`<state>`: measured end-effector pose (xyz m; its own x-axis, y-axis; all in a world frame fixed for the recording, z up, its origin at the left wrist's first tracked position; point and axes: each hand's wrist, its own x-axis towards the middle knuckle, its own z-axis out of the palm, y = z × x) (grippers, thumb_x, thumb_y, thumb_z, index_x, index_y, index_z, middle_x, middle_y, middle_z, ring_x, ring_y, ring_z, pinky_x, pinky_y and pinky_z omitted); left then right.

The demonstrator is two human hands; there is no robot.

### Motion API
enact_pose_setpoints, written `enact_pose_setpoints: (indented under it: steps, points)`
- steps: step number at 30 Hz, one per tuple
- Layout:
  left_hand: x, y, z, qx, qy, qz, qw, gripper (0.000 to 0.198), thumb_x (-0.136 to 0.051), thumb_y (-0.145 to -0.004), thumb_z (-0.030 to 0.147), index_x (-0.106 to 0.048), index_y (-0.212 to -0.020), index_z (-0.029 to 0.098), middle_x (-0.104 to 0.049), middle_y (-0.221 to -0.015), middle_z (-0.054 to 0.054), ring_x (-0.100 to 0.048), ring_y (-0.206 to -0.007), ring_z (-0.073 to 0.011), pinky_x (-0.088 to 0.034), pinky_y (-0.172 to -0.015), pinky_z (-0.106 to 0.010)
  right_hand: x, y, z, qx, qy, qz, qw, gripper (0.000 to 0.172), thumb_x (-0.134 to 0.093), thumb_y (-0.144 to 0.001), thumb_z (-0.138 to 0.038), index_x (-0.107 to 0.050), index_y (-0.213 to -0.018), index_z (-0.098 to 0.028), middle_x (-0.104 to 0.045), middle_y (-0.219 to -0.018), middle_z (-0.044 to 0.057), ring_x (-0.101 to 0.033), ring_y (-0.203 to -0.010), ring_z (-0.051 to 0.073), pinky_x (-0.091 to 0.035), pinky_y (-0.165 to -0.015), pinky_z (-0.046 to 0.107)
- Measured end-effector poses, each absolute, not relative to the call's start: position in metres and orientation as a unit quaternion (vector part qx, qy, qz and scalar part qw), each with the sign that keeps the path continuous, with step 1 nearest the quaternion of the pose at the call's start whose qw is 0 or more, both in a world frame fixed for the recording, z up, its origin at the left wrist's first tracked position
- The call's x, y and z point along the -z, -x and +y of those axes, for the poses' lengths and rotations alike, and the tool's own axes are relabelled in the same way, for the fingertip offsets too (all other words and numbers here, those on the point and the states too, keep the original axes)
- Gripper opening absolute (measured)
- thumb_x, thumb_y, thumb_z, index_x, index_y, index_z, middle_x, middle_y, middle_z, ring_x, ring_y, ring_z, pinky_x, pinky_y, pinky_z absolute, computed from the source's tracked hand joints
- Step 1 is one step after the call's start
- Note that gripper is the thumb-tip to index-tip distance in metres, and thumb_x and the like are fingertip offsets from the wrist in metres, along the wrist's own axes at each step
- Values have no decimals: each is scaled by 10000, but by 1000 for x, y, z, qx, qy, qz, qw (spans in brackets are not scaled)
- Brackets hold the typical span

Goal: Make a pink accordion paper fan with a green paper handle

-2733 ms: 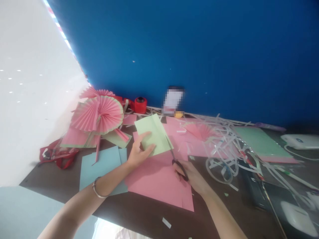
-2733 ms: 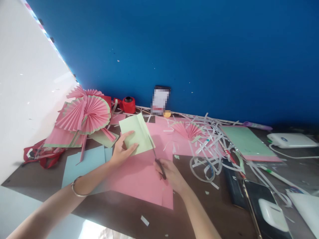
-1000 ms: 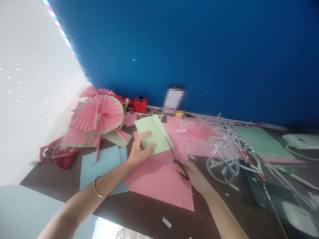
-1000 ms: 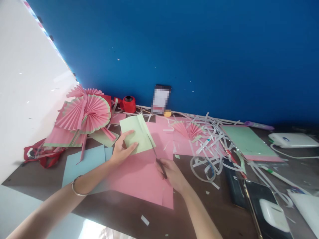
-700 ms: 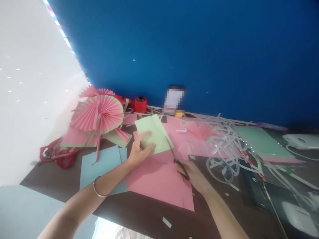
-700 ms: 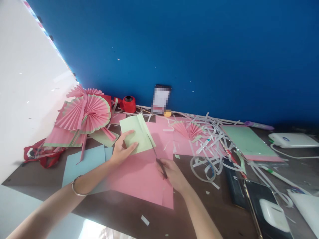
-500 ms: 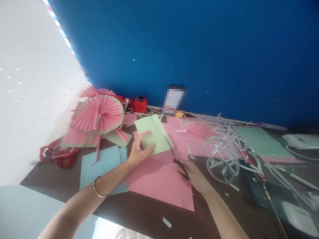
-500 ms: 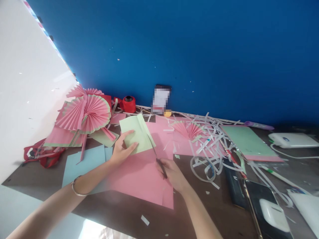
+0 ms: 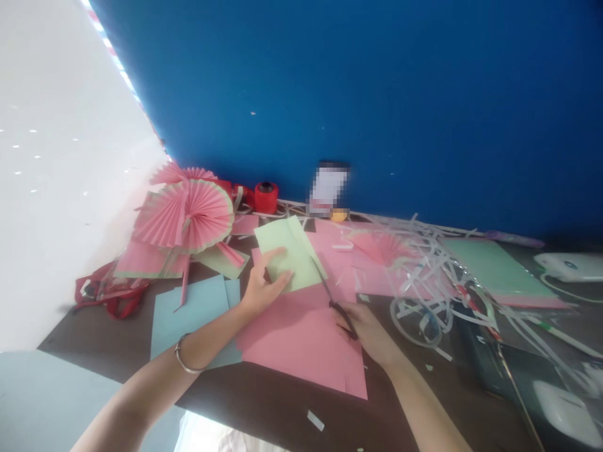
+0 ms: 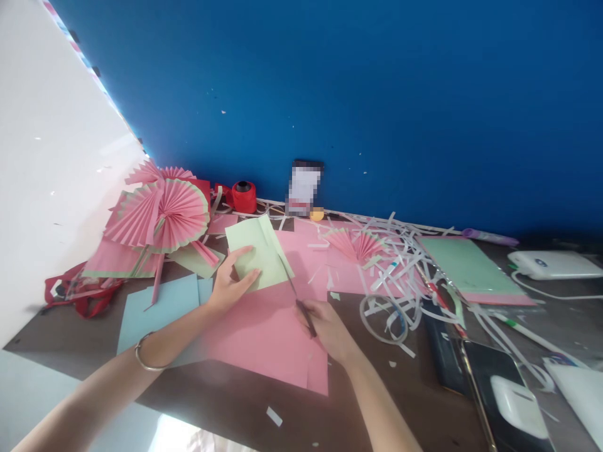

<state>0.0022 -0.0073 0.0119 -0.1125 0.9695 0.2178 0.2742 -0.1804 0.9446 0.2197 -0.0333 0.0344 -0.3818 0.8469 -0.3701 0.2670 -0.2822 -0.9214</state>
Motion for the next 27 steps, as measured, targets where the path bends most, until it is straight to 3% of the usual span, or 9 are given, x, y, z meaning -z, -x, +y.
enact_pose_setpoints:
  steps: [27]
  points:
    - [-8, 0, -6, -522, -582, 525, 337, 412, -616, -760, 297, -533, -1155, 215, -579, -1205, -67, -526, -1133, -219, -442, -942, -346, -31, -223, -32, -595, 521, -569, 225, 450, -558, -744, -540, -352, -538, -196, -303, -468, -72, -298, -437, 64, -211, -441, 240]
